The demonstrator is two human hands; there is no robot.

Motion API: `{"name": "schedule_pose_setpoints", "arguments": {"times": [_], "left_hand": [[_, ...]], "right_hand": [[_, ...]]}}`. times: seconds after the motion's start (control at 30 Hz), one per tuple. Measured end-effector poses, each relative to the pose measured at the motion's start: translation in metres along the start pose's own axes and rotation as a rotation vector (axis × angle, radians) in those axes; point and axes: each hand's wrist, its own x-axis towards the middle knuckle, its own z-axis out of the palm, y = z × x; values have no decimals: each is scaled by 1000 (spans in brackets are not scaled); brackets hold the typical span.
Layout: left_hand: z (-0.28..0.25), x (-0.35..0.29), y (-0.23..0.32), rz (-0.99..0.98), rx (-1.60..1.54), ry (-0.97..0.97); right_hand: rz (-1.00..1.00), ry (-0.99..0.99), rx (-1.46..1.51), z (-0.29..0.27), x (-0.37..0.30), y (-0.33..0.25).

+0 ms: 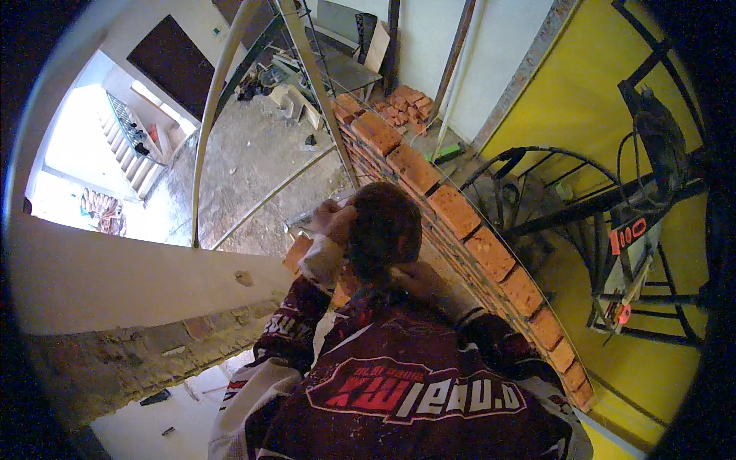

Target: The person builds a brick wall by repeatedly scooping mortar from a bucket with a trowel, spreading it on the wall, and placing bricks. The person also uses a string line to align the bricks and taps them into position.

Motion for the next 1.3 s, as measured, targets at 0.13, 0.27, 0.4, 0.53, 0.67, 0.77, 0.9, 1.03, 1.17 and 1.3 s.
{"name": "schedule_pose_setpoints", "arguments": {"times": [0.13,0.27,0.4,0.53,0.67,0.77,0.9,1.03,1.17,1.3], "left_hand": [[-19,1,0,0,123,87],[-8,-4,-12,196,91,91],[12,-15,-13,294,251,131],[31,-19,2,177,94,156],[33,-15,11,117,394,100],[21,-8,6,24,363,-1],[7,-8,-22,-2,-23,27],[6,-10,-43,-15,191,79],[25,-32,-39,202,306,121],[45,-43,-20,72,201,140]], "right_hand": [[-24,231,-565,-8,-20,-22],[-115,287,-899,-45,-33,-32],[85,332,-839,-82,-36,-16],[-1,130,-302,-63,-12,-3],[254,-83,362,-13,-11,-4],[102,-7,244,-5,-11,-6],[8,128,-436,-23,-24,-19],[148,200,-492,-55,-44,-34],[295,233,-684,-86,-42,-20],[305,-54,-337,-68,-18,19]]}}
